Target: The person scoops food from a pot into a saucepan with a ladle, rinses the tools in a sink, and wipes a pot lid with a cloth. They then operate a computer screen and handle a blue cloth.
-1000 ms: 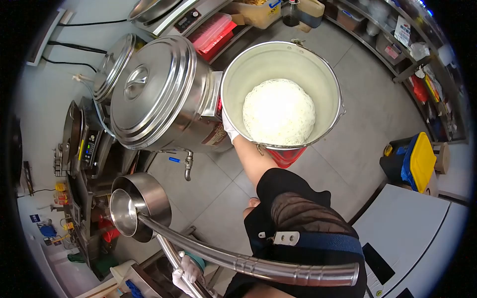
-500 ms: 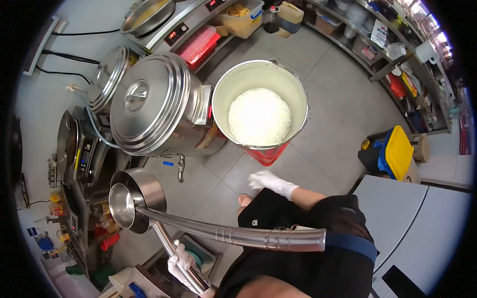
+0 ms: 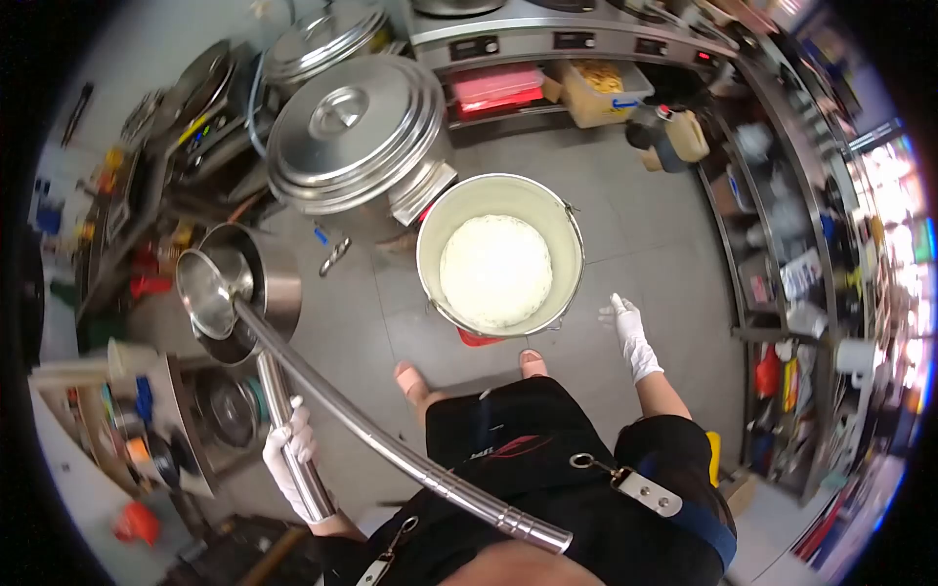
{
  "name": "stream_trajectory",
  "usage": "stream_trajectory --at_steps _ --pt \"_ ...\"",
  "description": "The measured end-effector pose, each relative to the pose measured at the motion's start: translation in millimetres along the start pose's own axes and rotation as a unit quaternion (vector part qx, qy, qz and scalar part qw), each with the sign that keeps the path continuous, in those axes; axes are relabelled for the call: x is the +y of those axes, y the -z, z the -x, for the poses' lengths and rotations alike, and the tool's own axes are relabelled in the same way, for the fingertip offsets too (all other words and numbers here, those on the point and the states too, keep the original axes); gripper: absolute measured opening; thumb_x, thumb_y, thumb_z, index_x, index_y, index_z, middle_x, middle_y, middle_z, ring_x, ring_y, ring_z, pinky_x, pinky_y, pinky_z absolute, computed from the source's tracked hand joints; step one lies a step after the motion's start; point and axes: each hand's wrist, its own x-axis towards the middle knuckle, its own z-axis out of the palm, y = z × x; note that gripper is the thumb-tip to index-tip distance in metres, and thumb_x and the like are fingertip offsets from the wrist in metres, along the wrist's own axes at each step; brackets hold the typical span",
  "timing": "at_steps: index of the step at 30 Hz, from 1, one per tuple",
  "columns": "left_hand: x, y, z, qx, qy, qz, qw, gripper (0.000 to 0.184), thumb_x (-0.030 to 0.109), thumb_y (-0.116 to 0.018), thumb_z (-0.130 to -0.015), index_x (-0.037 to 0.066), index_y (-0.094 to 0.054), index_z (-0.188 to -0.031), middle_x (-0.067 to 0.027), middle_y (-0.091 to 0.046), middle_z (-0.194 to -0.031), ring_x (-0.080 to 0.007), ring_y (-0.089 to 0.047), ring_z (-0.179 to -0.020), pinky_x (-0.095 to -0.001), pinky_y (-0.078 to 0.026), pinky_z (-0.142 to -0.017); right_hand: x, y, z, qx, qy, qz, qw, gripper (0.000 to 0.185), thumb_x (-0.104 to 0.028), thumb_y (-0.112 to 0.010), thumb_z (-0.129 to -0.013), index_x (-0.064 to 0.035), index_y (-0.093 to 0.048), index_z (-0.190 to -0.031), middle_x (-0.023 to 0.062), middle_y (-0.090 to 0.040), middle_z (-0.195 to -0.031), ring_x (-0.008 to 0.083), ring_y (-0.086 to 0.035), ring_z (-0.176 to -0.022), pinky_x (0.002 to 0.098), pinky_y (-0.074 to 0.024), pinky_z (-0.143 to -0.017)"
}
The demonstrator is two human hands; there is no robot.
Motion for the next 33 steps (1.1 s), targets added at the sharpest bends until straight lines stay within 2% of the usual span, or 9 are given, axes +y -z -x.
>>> stream_trajectory --at_steps 7,11,12,16,19,25,27,29,33 --pt "-73 -24 77 0.074 -0.011 0.032 0.997 0.044 0.007 -0.055 -0.079 -0.01 -0.049 -0.119 -0.004 -0.046 -0.078 -0.0076 -0.041 -0.05 -0.0214 -0.036 -0.042 -60 -54 23 -0.066 0.111 0.148 0.98 0.072 -0.05 -0.06 -0.088 -0.0031 -0.038 -0.139 0.0167 -0.061 -0.115 0.0202 -0.065 -0.077 0.0327 -0.0525 -0.071" --pt "-100 -16 109 0.105 -0.018 0.024 0.994 0.043 0.007 -0.055 -0.078 -0.009 -0.05 -0.117 -0.0046 -0.047 -0.077 -0.0084 -0.041 -0.051 -0.0227 -0.037 -0.043 -69 -92 42 -0.107 0.115 0.108 0.982 0.073 -0.038 -0.07 -0.084 0.0009 -0.038 -0.138 0.0185 -0.058 -0.122 0.0233 -0.064 -0.093 0.032 -0.0517 -0.081" --pt "-102 -13 116 0.105 -0.014 0.022 0.994 0.042 0.007 -0.055 -0.078 -0.009 -0.05 -0.116 -0.0048 -0.047 -0.076 -0.0086 -0.042 -0.051 -0.0227 -0.037 -0.043 -51 -97 14 -0.101 0.158 0.109 0.976 0.057 -0.018 -0.067 -0.084 0.0044 -0.045 -0.131 0.0182 -0.061 -0.117 0.0241 -0.063 -0.099 0.0316 -0.0506 -0.083" --pt "-107 -4 140 0.109 -0.016 0.004 0.994 0.042 0.007 -0.054 -0.078 -0.009 -0.049 -0.116 -0.0052 -0.047 -0.076 -0.0093 -0.043 -0.052 -0.0229 -0.038 -0.044 -47 -111 12 -0.038 0.189 0.115 0.974 0.041 0.0 -0.051 -0.076 0.0045 -0.056 -0.117 0.0173 -0.067 -0.102 0.025 -0.065 -0.092 0.0314 -0.0502 -0.08" --pt "-109 -1 152 0.105 -0.03 -0.005 0.994 0.043 0.007 -0.054 -0.078 -0.009 -0.049 -0.117 -0.005 -0.048 -0.077 -0.0089 -0.043 -0.052 -0.0225 -0.038 -0.044 -39 -113 -3 -0.015 0.203 0.115 0.972 0.033 0.001 -0.054 -0.073 0.0085 -0.059 -0.105 0.0168 -0.067 -0.092 0.023 -0.065 -0.078 0.0314 -0.0504 -0.068" --pt "-112 -12 162 0.1 -0.043 -0.01 0.994 0.043 0.008 -0.055 -0.078 -0.008 -0.05 -0.118 -0.0032 -0.048 -0.077 -0.0074 -0.042 -0.052 -0.0212 -0.037 -0.044 -28 -126 17 -0.027 0.193 0.078 0.978 0.032 0.0 -0.052 -0.073 0.008 -0.06 -0.103 0.0163 -0.068 -0.086 0.0261 -0.065 -0.07 0.0347 -0.0497 -0.06" --pt "-115 -14 161 0.097 -0.045 -0.015 0.994 0.043 0.008 -0.055 -0.079 -0.008 -0.05 -0.118 -0.0028 -0.048 -0.078 -0.0072 -0.042 -0.052 -0.0208 -0.037 -0.044 -21 -147 67 -0.003 0.228 0.092 0.969 0.04 -0.001 -0.047 -0.076 0.0042 -0.057 -0.114 0.0165 -0.066 -0.097 0.0287 -0.065 -0.083 0.0337 -0.0521 -0.071" --pt "-118 -19 161 0.095 -0.049 -0.02 0.994 0.043 0.009 -0.055 -0.079 -0.008 -0.05 -0.118 -0.0025 -0.048 -0.078 -0.0071 -0.042 -0.052 -0.0204 -0.037 -0.044 18 -173 80 0.012 0.279 0.017 0.96 0.047 -0.008 -0.055 -0.081 0.0036 -0.046 -0.126 0.0183 -0.061 -0.11 0.0266 -0.063 -0.082 0.0337 -0.0535 -0.07" --pt "-126 -29 155 0.075 -0.042 -0.013 0.996 0.042 0.01 -0.055 -0.08 -0.008 -0.05 -0.118 -0.0016 -0.047 -0.076 -0.0066 -0.041 -0.051 -0.02 -0.037 -0.043 33 -193 128 -0.022 0.155 -0.021 0.987 0.052 -0.012 -0.059 -0.083 0.0034 -0.043 -0.129 0.0185 -0.059 -0.112 0.0252 -0.063 -0.081 0.0336 -0.0537 -0.068"
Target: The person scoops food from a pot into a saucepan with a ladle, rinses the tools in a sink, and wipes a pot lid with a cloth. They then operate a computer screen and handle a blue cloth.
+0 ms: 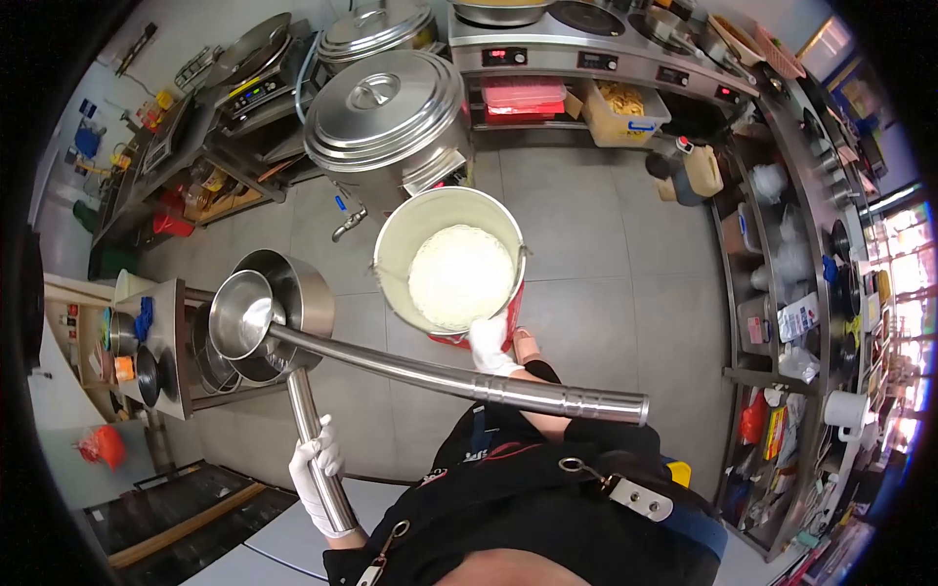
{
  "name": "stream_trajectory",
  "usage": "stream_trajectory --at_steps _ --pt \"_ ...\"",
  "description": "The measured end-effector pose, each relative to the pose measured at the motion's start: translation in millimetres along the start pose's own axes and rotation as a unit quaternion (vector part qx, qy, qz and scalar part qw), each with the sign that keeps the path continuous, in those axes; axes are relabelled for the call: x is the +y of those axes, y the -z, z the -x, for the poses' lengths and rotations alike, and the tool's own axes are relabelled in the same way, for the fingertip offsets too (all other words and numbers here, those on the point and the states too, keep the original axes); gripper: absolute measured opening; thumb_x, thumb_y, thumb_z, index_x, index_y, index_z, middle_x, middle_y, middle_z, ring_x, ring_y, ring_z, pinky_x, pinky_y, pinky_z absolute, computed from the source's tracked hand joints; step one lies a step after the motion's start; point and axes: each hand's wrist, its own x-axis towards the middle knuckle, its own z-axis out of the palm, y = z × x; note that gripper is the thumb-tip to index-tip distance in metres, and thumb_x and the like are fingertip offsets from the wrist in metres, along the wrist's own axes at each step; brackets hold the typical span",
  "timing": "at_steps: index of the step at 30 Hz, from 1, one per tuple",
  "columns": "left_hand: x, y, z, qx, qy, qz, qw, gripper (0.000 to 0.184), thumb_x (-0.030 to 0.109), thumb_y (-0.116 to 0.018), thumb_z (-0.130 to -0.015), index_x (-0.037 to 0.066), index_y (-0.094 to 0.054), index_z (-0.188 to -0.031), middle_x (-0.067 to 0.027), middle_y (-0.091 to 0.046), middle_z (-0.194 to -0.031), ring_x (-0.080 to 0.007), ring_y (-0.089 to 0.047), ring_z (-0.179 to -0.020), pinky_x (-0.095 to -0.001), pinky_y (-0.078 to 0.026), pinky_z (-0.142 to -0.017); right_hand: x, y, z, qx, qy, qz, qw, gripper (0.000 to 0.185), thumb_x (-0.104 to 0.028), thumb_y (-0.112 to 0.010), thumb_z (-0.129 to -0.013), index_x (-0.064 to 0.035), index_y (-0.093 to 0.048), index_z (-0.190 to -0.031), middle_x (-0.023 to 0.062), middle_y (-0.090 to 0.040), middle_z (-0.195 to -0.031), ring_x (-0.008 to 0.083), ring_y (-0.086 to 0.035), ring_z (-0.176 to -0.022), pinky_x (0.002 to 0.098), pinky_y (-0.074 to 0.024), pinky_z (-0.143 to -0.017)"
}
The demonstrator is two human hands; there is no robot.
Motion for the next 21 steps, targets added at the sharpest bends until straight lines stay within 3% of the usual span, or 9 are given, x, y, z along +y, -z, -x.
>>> stream_trajectory --at_steps 5,8,10,12,16,17,21 --pt "-16 -22 -6 0.011 -0.02 0.029 0.999 0.042 0.009 -0.055 -0.081 -0.009 -0.048 -0.118 -0.0017 -0.045 -0.074 -0.006 -0.04 -0.051 -0.0194 -0.037 -0.042 -36 2 35 -0.109 -0.222 0.01 0.969 0.058 -0.018 -0.062 -0.084 0.0031 -0.039 -0.132 0.0188 -0.057 -0.115 0.0234 -0.062 -0.079 0.0336 -0.0539 -0.066" --pt "-29 -37 -9 0.03 -0.036 0.038 0.998 0.043 0.009 -0.056 -0.081 -0.009 -0.047 -0.118 -0.0021 -0.045 -0.074 -0.0062 -0.041 -0.051 -0.0196 -0.037 -0.041 -44 16 30 -0.169 -0.288 0.027 0.942 0.063 -0.022 -0.065 -0.085 0.003 -0.036 -0.135 0.0189 -0.056 -0.116 0.0224 -0.062 -0.078 0.0335 -0.0541 -0.064" --pt "-39 -45 -11 0.024 -0.038 0.061 0.997 0.044 0.008 -0.056 -0.081 -0.01 -0.046 -0.119 -0.0026 -0.045 -0.076 -0.0064 -0.041 -0.05 -0.0195 -0.037 -0.04 -43 35 21 -0.187 -0.3 0.034 0.935 0.064 -0.023 -0.066 -0.085 0.0029 -0.035 -0.135 0.019 -0.056 -0.117 0.022 -0.062 -0.078 0.0335 -0.0542 -0.064" --pt "-52 -57 -12 0.004 -0.05 0.106 0.993 0.046 0.005 -0.051 -0.082 -0.013 -0.042 -0.123 -0.0042 -0.043 -0.082 -0.0077 -0.042 -0.053 -0.0205 -0.041 -0.044 -39 70 -3 -0.194 -0.298 0.009 0.934 0.046 -0.039 -0.066 -0.087 -0.0029 -0.051 -0.11 0.0081 -0.062 -0.097 0.0205 -0.065 -0.078 0.0349 -0.0543 -0.066" --pt "-83 -93 -11 0.024 -0.077 0.152 0.985 0.046 0.004 -0.05 -0.082 -0.013 -0.04 -0.125 -0.0049 -0.044 -0.082 -0.0094 -0.044 -0.055 -0.0223 -0.043 -0.046 -63 156 -77 -0.28 -0.199 -0.04 0.938 0.013 -0.02 -0.054 -0.092 -0.0082 -0.058 -0.098 0.0049 -0.063 -0.083 0.0132 -0.062 -0.065 0.0278 -0.0512 -0.056" --pt "-92 -101 -11 0.032 -0.088 0.162 0.982 0.046 0.003 -0.049 -0.083 -0.014 -0.04 -0.125 -0.005 -0.044 -0.082 -0.0098 -0.045 -0.056 -0.0233 -0.043 -0.047 -58 168 -101 -0.237 -0.186 -0.054 0.952 0.013 -0.016 -0.051 -0.092 -0.0057 -0.059 -0.094 0.006 -0.063 -0.079 0.0157 -0.062 -0.064 0.0279 -0.0516 -0.056" --pt "-116 -132 -10 0.049 -0.105 0.199 0.973 0.042 0.004 -0.049 -0.083 -0.013 -0.044 -0.121 -0.0042 -0.045 -0.079 -0.0084 -0.045 -0.053 -0.0212 -0.043 -0.044 -68 190 -204 -0.216 -0.225 0.013 0.95 0.023 -0.019 -0.043 -0.096 -0.0044 -0.057 -0.108 0.0108 -0.065 -0.09 0.02 -0.062 -0.069 0.0333 -0.0536 -0.063"
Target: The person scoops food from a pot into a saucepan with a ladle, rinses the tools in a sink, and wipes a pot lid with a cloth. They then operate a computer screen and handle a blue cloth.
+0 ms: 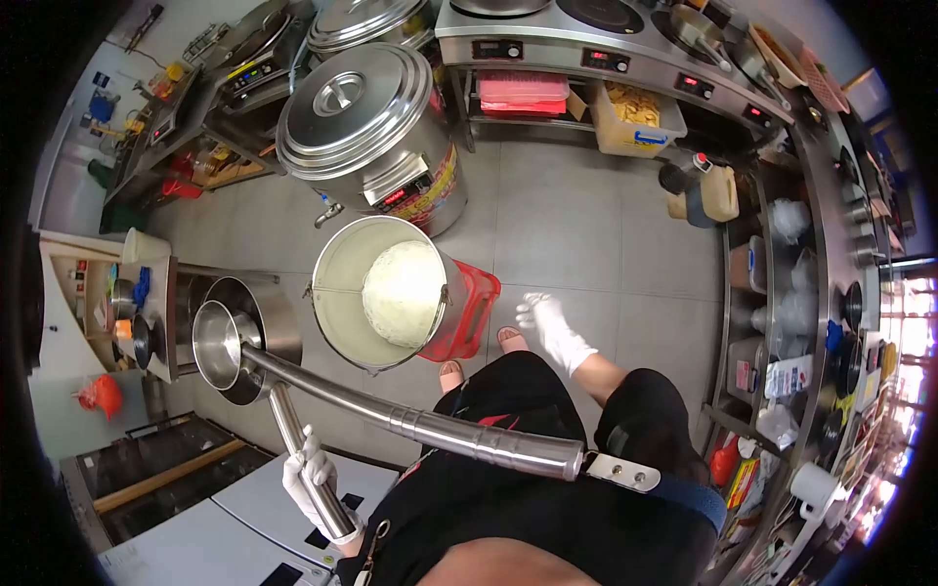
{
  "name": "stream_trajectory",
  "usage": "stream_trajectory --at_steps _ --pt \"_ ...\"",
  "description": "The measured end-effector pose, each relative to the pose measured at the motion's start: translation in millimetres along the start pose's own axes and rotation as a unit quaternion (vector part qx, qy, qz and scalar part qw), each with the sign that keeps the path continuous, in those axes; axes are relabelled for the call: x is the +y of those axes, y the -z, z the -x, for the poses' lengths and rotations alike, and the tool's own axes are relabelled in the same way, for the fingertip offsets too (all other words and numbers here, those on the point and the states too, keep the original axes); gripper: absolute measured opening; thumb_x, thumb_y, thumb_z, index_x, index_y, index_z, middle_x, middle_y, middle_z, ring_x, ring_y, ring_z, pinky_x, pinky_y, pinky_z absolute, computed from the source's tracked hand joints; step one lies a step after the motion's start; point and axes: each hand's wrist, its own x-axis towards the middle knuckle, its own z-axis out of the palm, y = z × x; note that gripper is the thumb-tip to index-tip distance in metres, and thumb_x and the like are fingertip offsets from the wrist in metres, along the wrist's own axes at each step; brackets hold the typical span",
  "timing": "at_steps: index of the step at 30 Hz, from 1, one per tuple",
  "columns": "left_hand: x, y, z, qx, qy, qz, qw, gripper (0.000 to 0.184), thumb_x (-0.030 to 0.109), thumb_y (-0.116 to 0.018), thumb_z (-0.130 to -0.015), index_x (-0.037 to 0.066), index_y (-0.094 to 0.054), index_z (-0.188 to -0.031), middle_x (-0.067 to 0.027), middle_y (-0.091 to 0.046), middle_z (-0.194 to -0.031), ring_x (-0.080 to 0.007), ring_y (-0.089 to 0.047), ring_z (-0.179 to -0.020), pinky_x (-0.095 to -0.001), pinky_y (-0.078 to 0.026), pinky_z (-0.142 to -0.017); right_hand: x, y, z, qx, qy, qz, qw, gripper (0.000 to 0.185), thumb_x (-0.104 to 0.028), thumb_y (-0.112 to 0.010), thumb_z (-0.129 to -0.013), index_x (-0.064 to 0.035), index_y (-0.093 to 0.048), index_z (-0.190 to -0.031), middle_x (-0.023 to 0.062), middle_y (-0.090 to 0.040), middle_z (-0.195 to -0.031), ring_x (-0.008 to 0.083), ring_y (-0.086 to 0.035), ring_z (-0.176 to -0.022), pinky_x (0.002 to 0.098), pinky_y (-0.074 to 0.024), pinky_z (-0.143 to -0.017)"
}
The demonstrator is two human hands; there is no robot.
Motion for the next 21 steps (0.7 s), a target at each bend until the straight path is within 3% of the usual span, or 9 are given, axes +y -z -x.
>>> stream_trajectory --at_steps 4,6,16,19,21 --pt "-25 -8 11 -0.011 -0.002 0.043 0.999 0.043 0.003 -0.049 -0.083 -0.014 -0.041 -0.122 -0.0059 -0.045 -0.08 -0.011 -0.046 -0.053 -0.0233 -0.043 -0.045 -52 8 -35 -0.022 0.009 0.027 0.999 0.024 -0.019 -0.041 -0.097 -0.0047 -0.057 -0.108 0.0089 -0.065 -0.09 0.0194 -0.062 -0.071 0.0323 -0.0537 -0.065" --pt "-35 -12 15 -0.009 -0.012 0.043 0.999 0.043 0.003 -0.049 -0.083 -0.014 -0.041 -0.122 -0.006 -0.045 -0.08 -0.011 -0.046 -0.052 -0.0232 -0.043 -0.045 -67 -2 -46 -0.056 0.004 0.004 0.998 0.017 -0.019 -0.049 -0.094 -0.0062 -0.058 -0.101 0.0084 -0.064 -0.083 0.02 -0.063 -0.068 0.0326 -0.0547 -0.062" --pt "-59 -17 38 0.0 -0.066 0.005 0.998 0.044 0.004 -0.05 -0.084 -0.014 -0.039 -0.124 -0.0055 -0.043 -0.081 -0.0101 -0.045 -0.054 -0.0237 -0.044 -0.046 -102 -62 -78 -0.169 -0.041 0.024 0.984 0.023 -0.022 -0.044 -0.096 -0.0046 -0.059 -0.1 0.0068 -0.064 -0.083 0.0187 -0.062 -0.067 0.0307 -0.0547 -0.065" --pt "-62 -19 42 0.007 -0.072 0.009 0.997 0.045 0.003 -0.05 -0.083 -0.014 -0.039 -0.124 -0.0056 -0.044 -0.081 -0.0093 -0.045 -0.053 -0.0227 -0.043 -0.045 -135 -74 -49 -0.22 -0.021 0.001 0.975 0.024 -0.023 -0.046 -0.096 -0.0039 -0.06 -0.1 0.0063 -0.064 -0.083 0.0175 -0.063 -0.069 0.028 -0.0541 -0.065" --pt "-59 -20 38 0.014 -0.074 0.005 0.997 0.045 0.003 -0.051 -0.083 -0.013 -0.04 -0.123 -0.0055 -0.044 -0.081 -0.0087 -0.045 -0.053 -0.0222 -0.043 -0.044 -159 -77 -22 -0.323 0.027 0.01 0.946 0.025 -0.023 -0.049 -0.096 -0.003 -0.061 -0.103 0.0064 -0.064 -0.085 0.0162 -0.063 -0.071 0.0266 -0.0536 -0.066"
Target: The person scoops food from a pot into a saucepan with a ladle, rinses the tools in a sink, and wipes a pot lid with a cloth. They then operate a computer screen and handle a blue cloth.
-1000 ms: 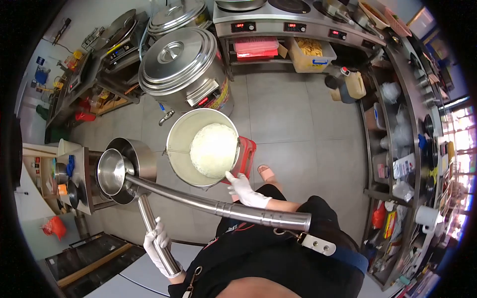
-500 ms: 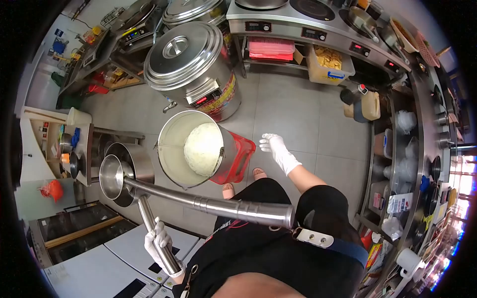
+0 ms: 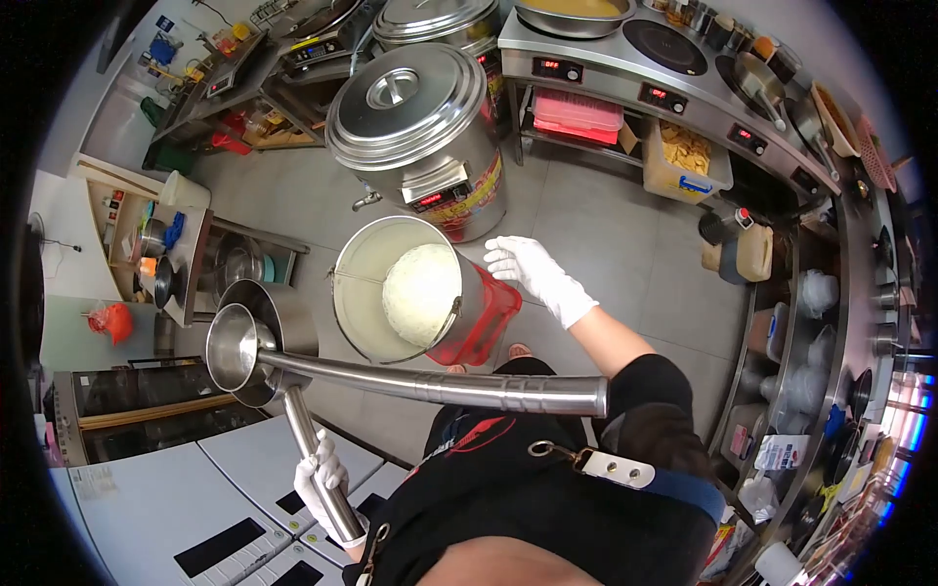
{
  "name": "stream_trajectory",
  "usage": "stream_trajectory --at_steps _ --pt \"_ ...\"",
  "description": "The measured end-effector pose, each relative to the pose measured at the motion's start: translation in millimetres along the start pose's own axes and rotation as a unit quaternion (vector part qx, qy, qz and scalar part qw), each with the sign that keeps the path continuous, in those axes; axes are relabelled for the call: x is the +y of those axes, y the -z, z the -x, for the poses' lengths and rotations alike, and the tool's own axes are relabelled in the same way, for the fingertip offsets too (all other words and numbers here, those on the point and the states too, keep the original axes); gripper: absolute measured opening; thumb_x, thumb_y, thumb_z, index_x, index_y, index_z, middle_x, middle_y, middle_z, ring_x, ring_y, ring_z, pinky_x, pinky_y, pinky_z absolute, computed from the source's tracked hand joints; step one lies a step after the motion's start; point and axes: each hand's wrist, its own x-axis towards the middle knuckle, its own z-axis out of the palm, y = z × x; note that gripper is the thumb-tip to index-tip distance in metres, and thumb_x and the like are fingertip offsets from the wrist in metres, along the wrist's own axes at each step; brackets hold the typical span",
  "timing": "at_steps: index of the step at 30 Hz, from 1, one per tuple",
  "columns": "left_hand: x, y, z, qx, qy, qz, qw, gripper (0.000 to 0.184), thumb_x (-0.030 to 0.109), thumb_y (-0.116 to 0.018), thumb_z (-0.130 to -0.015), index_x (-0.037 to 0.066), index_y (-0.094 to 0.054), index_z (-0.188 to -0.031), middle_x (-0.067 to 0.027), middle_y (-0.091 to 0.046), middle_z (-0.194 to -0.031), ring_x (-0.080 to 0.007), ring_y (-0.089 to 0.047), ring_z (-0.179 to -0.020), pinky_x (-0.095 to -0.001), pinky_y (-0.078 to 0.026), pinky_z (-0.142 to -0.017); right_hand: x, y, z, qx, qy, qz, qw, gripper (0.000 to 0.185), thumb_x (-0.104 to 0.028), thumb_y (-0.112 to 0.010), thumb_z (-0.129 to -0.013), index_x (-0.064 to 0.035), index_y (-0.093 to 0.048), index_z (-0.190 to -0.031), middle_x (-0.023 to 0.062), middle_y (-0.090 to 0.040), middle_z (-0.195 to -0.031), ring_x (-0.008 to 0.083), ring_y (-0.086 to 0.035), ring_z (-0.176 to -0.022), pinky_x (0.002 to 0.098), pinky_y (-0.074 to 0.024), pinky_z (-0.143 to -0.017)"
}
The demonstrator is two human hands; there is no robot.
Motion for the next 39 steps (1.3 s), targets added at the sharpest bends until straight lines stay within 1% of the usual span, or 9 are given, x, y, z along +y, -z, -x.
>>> stream_trajectory --at_steps 8,10,12,14,15,20,23,32,39 --pt "13 12 -12 0.023 0.02 -0.017 0.999 0.043 0.004 -0.053 -0.082 -0.012 -0.044 -0.121 -0.0049 -0.044 -0.076 -0.0082 -0.041 -0.051 -0.0209 -0.04 -0.043 -14 -2 3 -0.006 -0.001 0.183 0.983 0.027 -0.025 -0.048 -0.097 -0.0046 -0.06 -0.11 0.0061 -0.064 -0.091 0.016 -0.062 -0.08 0.0285 -0.052 -0.073" --pt "13 13 -12 0.013 0.021 -0.012 1.0 0.044 0.004 -0.053 -0.082 -0.012 -0.044 -0.121 -0.0047 -0.044 -0.076 -0.0081 -0.041 -0.051 -0.0209 -0.04 -0.042 0 16 -42 0.04 -0.037 0.064 0.996 0.029 -0.029 -0.048 -0.097 -0.0058 -0.058 -0.111 0.0069 -0.064 -0.096 0.0173 -0.061 -0.086 0.0324 -0.0512 -0.078" --pt "13 9 -13 0.015 0.009 -0.018 1.0 0.044 0.004 -0.054 -0.082 -0.013 -0.044 -0.121 -0.0045 -0.044 -0.076 -0.008 -0.042 -0.051 -0.0207 -0.04 -0.042 19 26 -93 0.037 -0.026 0.051 0.998 0.031 -0.032 -0.047 -0.097 -0.0065 -0.057 -0.112 0.0074 -0.063 -0.1 0.0187 -0.06 -0.091 0.0361 -0.0499 -0.083" --pt "13 8 -17 0.002 0.01 -0.003 1.0 0.042 0.002 -0.048 -0.083 -0.013 -0.041 -0.122 -0.0044 -0.042 -0.078 -0.0084 -0.043 -0.051 -0.0223 -0.042 -0.044 36 26 -145 0.1 -0.048 -0.016 0.994 0.033 -0.034 -0.048 -0.097 -0.0064 -0.055 -0.113 0.0083 -0.064 -0.102 0.0206 -0.06 -0.092 0.0377 -0.0496 -0.084" --pt "12 4 -16 0.02 0.002 -0.017 1.0 0.042 0.003 -0.051 -0.082 -0.013 -0.043 -0.121 -0.0041 -0.043 -0.076 -0.0083 -0.042 -0.049 -0.0216 -0.041 -0.042 40 23 -164 0.11 -0.057 -0.037 0.992 0.041 -0.035 -0.048 -0.097 -0.0036 -0.05 -0.122 0.0116 -0.063 -0.108 0.0241 -0.059 -0.096 0.0395 -0.0489 -0.087" --pt "5 3 -20 0.046 -0.01 -0.017 0.999 0.042 0.001 -0.053 -0.08 -0.011 -0.044 -0.119 -0.0042 -0.043 -0.071 -0.0091 -0.043 -0.047 -0.0224 -0.04 -0.038 60 17 -243 0.168 -0.052 -0.086 0.981 0.06 -0.041 -0.046 -0.097 0.0001 -0.035 -0.139 0.0211 -0.057 -0.123 0.0334 -0.057 -0.107 0.0455 -0.0462 -0.093" --pt "2 8 -25 0.053 -0.018 -0.01 0.998 0.042 0.0 -0.052 -0.079 -0.011 -0.043 -0.119 -0.0048 -0.043 -0.071 -0.0102 -0.044 -0.047 -0.0236 -0.04 -0.038 65 15 -270 0.192 -0.025 -0.093 0.977 0.066 -0.047 -0.044 -0.097 0.0045 -0.035 -0.137 0.0192 -0.059 -0.12 0.0296 -0.059 -0.1 0.0442 -0.0474 -0.09" --pt "1 14 -34 0.041 0.003 0.009 0.999 0.045 0.0 -0.052 -0.08 -0.01 -0.042 -0.122 -0.0044 -0.041 -0.072 -0.0094 -0.041 -0.047 -0.0239 -0.04 -0.039 67 14 -309 0.18 -0.017 -0.125 0.975 0.051 -0.045 -0.041 -0.098 0.0002 -0.045 -0.121 0.0198 -0.064 -0.112 0.0304 -0.062 -0.098 0.0425 -0.0497 -0.088" --pt "2 12 -36 0.066 -0.009 0.013 0.998 0.045 0.0 -0.051 -0.079 -0.01 -0.043 -0.123 -0.0044 -0.041 -0.072 -0.0091 -0.04 -0.047 -0.0238 -0.039 -0.039 69 19 -317 0.217 0.0 -0.126 0.968 0.036 -0.033 -0.059 -0.093 0.0012 -0.056 -0.102 0.0189 -0.068 -0.097 0.0288 -0.066 -0.086 0.0391 -0.0533 -0.073"
